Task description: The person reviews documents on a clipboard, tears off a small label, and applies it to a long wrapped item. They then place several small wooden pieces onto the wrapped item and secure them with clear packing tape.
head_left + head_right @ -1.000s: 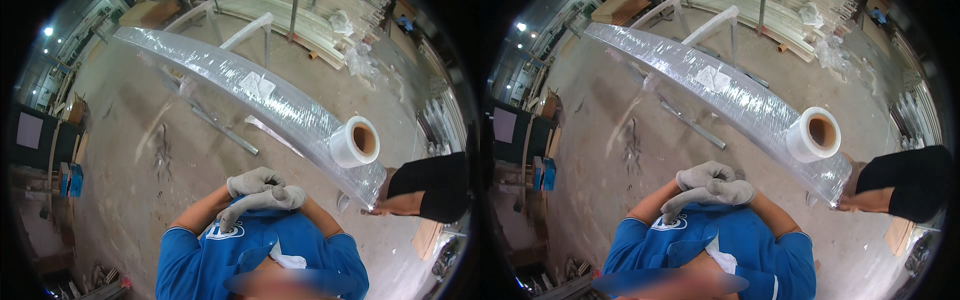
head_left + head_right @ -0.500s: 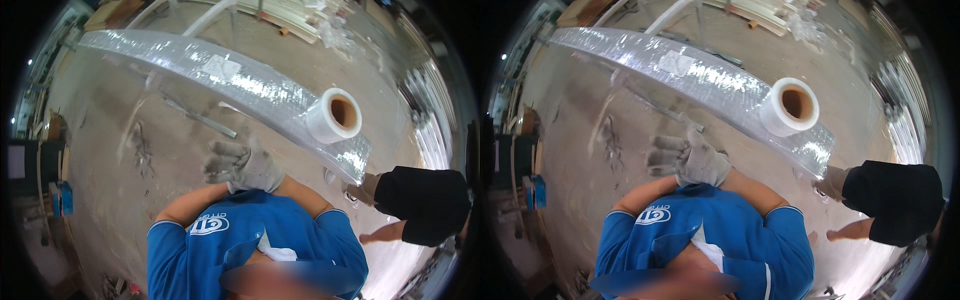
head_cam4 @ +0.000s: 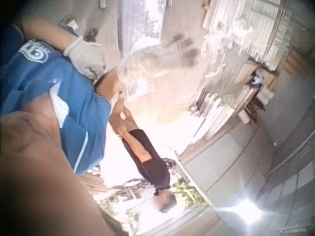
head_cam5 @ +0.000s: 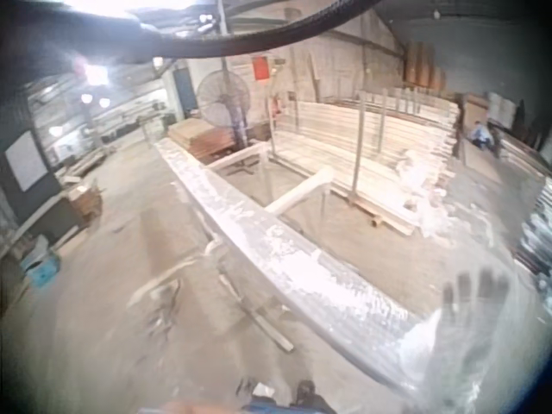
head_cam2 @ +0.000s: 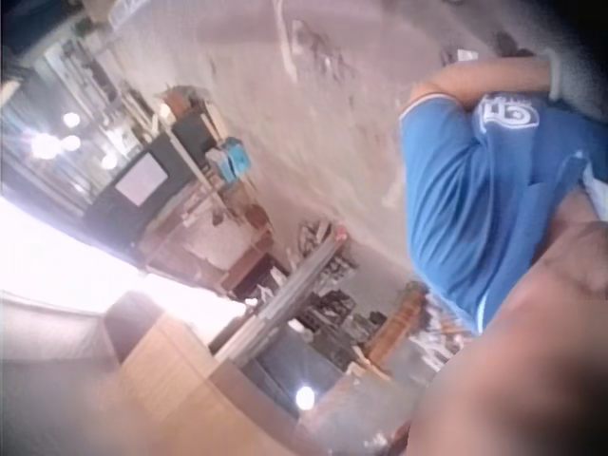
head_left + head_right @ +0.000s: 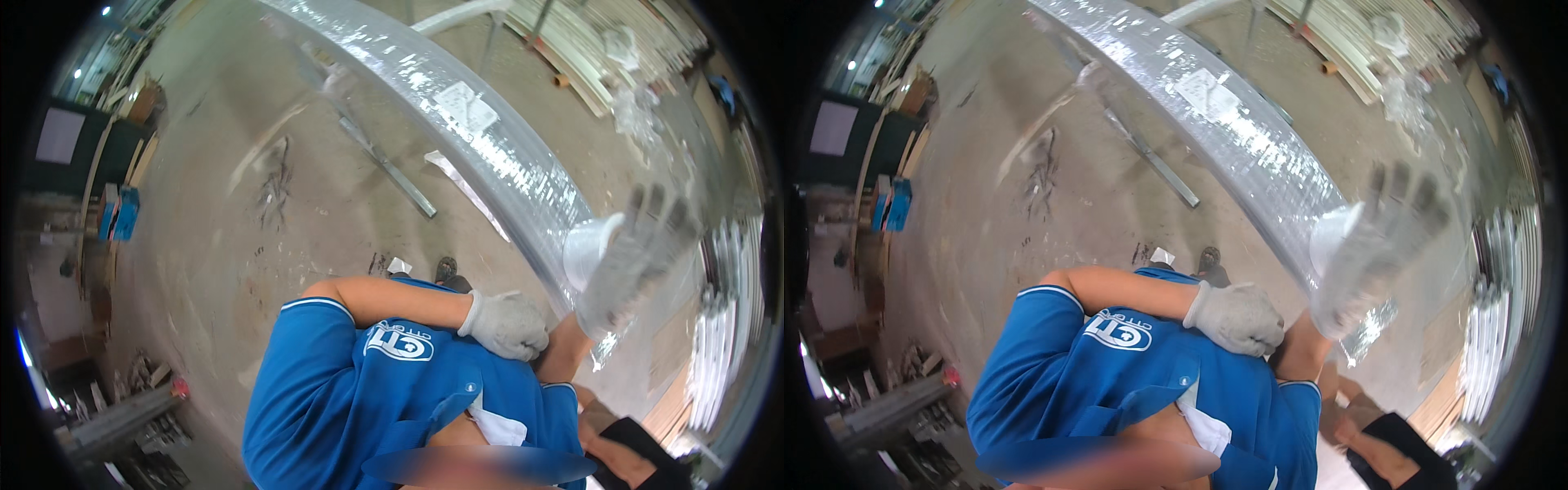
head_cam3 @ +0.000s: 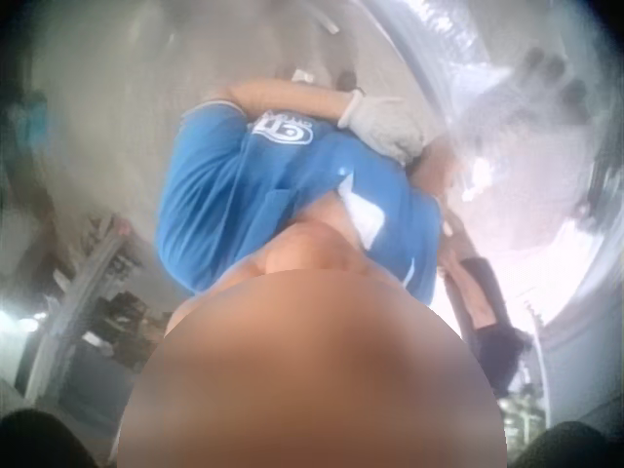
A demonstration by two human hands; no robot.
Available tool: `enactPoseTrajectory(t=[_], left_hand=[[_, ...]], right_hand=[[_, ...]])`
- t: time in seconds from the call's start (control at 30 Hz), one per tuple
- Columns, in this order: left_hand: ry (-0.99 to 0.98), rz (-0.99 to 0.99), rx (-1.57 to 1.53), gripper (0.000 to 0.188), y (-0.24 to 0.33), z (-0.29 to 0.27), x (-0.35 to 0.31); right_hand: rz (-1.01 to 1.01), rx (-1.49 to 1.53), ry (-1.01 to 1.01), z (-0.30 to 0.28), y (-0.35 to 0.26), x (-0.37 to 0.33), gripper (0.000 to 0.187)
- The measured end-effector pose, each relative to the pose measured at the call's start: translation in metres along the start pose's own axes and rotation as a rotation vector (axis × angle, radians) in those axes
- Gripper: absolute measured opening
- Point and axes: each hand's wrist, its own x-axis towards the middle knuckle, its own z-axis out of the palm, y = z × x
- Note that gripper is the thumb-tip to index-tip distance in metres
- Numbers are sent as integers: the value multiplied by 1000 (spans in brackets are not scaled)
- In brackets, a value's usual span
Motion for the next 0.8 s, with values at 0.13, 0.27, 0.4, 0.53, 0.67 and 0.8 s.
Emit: enactPoseTrajectory(t=[0.13, 0.27, 0.4, 0.53, 0.67, 0.8], left_hand=[[370, -150, -87, 18, -7, -20, 12], [438, 24, -75, 21, -10, -27, 35], [174, 134, -1, 16, -9, -25, 45], [204, 168, -44, 24, -18, -26, 54], [160, 22, -20, 20, -45, -46, 14], [487, -310, -288, 24, -88, -94, -88]], right_hand=[[-286, -583, -123, -2, 7, 13, 78], [-207, -452, 36, -2, 14, 16, 93], [113, 376, -20, -7, 2, 29, 101], [213, -382, -201, -21, -12, 42, 88], [224, -1332, -542, -70, -23, 65, 74], [823, -1222, -603, -124, -6, 59, 62]])
